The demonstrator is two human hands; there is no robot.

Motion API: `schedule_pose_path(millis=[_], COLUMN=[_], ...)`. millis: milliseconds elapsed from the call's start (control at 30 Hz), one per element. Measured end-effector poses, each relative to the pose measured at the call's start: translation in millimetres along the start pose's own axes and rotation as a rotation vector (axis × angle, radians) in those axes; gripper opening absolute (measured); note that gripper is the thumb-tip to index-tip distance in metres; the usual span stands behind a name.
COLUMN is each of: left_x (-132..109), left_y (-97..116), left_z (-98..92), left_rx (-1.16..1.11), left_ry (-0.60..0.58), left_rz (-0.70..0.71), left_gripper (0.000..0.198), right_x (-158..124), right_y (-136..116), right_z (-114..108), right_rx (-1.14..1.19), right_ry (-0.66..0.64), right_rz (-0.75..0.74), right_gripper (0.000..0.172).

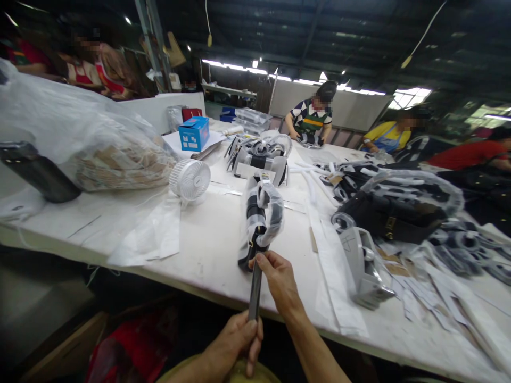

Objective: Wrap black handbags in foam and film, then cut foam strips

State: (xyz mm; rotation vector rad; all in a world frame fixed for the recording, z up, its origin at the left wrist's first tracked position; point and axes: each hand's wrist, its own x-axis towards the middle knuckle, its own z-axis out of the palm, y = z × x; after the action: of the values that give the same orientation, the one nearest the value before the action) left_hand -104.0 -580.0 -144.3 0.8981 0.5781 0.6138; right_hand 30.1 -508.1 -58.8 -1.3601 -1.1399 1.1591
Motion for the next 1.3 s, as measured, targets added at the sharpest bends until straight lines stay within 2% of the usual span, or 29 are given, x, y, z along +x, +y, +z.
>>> schedule_pose_path(millis=[67,133,233,300,400,467,533,633,767,900,1033,1133,1200,1300], left_x=[-14.6,-27.5,-38.8,-38.2,-23.5,-6.1,13.6,39.1,56.7,63.5,71.0,81.6,89.8,96.6], left_y=[-5.8,1.7,32.5,56.7,80.2,81.4,73.5,57.9,52.5,63.4,72.2,71.4,68.9,66.3], left_z=[-8.2,-16.2,-27.5,-35.0,-44.6,-48.0,-47.8,-41.6,-32.8,-39.7,-66.6,-92.1,-106.4,-118.5], left_rx=[0.244,0.534,0.75,0.733,0.739,0.758,0.764,0.807,0.847,0.908,1.0,1.028,1.015,0.922], left_ry=[-0.111,-0.138,-0.062,0.039,0.338,0.462,0.436,0.36,0.228,0.126,0.177,0.24,0.265,0.285], left_rz=[-0.083,-0.123,-0.072,-0.006,0.175,0.3,0.366,0.403,0.429,0.444,0.449,0.437,0.396,0.32], left_gripper=[0.051,0.038,0.011,0.013,0.02,0.024,0.041,0.048,0.066,0.071,0.06,0.054,0.048,0.029], right_x=[2.4,4.6,5.1,2.4,-4.1,-6.6,-4.8,8.3,37.2,67.9,106.4,148.7,184.1,243.0], right_y=[0.2,-0.2,0.8,4.6,13.8,19.5,23.3,25.5,30.9,42.1,47.1,41.0,31.8,11.4], right_z=[-1.0,-5.0,-19.0,-28.8,-29.5,-17.2,0.3,20.4,19.6,-4.7,-39.3,-58.6,-63.6,-60.7], right_rx=[0.025,0.047,-0.057,-0.206,-0.335,-0.342,-0.339,-0.374,-0.345,-0.202,-0.046,0.023,0.035,0.041], right_ry=[-0.01,-0.022,-0.042,-0.016,0.161,0.272,0.333,0.461,0.611,0.661,0.595,0.533,0.472,0.38], right_rz=[0.001,0.007,0.037,0.044,-0.043,-0.131,-0.174,-0.113,-0.027,-0.044,-0.083,-0.125,-0.186,-0.248], right_gripper=[0.043,0.043,0.044,0.044,0.052,0.074,0.088,0.082,0.07,0.065,0.062,0.064,0.064,0.063])
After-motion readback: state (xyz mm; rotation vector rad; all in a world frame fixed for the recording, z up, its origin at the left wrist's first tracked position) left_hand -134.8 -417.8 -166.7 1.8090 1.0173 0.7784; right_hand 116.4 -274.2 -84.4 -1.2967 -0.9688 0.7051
